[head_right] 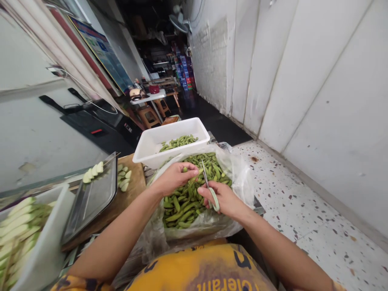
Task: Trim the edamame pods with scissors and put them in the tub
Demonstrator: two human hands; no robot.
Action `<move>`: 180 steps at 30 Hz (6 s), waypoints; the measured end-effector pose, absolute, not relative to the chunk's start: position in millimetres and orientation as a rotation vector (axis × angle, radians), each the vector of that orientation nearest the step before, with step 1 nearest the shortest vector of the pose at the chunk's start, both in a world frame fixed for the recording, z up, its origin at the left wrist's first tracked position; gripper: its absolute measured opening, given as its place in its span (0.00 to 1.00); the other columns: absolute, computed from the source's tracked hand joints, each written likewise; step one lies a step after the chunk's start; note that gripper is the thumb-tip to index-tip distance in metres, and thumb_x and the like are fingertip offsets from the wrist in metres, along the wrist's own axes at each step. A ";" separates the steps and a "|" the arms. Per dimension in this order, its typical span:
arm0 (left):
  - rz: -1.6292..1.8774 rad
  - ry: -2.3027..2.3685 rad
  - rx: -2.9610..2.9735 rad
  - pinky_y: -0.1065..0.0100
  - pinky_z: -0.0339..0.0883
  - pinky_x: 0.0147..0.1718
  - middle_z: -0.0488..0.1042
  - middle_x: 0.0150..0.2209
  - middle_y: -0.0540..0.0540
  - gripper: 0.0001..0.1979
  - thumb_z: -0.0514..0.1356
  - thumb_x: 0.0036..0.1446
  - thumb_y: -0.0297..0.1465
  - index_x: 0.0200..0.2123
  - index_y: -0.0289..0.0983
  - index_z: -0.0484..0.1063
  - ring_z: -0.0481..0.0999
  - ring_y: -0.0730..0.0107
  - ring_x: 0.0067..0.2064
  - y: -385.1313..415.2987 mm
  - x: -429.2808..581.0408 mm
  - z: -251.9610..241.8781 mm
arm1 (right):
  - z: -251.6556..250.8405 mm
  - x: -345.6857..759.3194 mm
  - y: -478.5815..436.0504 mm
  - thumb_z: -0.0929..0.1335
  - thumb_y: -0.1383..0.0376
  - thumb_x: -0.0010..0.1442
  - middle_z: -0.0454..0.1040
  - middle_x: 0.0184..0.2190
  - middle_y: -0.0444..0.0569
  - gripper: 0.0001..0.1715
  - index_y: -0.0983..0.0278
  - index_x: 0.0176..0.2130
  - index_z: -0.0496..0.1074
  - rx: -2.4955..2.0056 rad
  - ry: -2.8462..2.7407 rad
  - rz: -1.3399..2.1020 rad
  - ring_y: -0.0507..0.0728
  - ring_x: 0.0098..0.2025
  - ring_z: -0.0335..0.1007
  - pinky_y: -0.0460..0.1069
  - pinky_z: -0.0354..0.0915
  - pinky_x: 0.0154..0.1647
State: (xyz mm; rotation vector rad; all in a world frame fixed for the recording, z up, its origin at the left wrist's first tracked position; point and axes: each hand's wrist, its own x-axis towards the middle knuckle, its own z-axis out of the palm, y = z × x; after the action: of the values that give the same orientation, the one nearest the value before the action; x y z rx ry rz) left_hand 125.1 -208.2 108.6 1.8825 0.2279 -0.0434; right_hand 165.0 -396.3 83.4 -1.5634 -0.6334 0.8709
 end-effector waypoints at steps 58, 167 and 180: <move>-0.230 -0.322 2.918 0.57 0.56 0.53 0.77 0.45 0.42 0.14 0.61 0.55 0.34 0.45 0.39 0.76 0.72 0.57 0.50 -193.8 145.9 108.5 | 69.1 164.3 -405.1 0.67 0.46 0.57 0.69 0.22 0.45 0.24 0.65 0.35 0.69 -1.439 -0.471 0.849 0.51 0.22 0.64 0.41 0.53 0.12; 0.096 0.381 2.880 0.46 0.45 0.53 0.68 0.18 0.43 0.15 0.69 0.40 0.30 0.13 0.35 0.66 0.73 0.46 0.41 -148.3 155.5 111.5 | 76.7 160.0 -407.1 0.67 0.44 0.56 0.68 0.21 0.44 0.27 0.66 0.36 0.69 -1.388 -0.492 0.969 0.50 0.21 0.62 0.41 0.55 0.13; 0.207 0.125 2.510 0.70 0.58 0.30 0.76 0.27 0.51 0.09 0.64 0.50 0.38 0.30 0.38 0.78 0.71 0.71 0.29 -199.7 113.3 121.7 | 70.5 160.6 -402.9 0.66 0.45 0.57 0.68 0.21 0.42 0.25 0.65 0.36 0.67 -1.510 -0.608 0.990 0.46 0.16 0.57 0.41 0.53 0.11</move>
State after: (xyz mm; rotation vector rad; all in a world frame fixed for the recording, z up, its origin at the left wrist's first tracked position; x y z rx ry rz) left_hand 113.3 -199.7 121.7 2.5102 0.1248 0.2069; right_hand 160.6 -402.9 70.5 -1.5102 -0.6078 0.9898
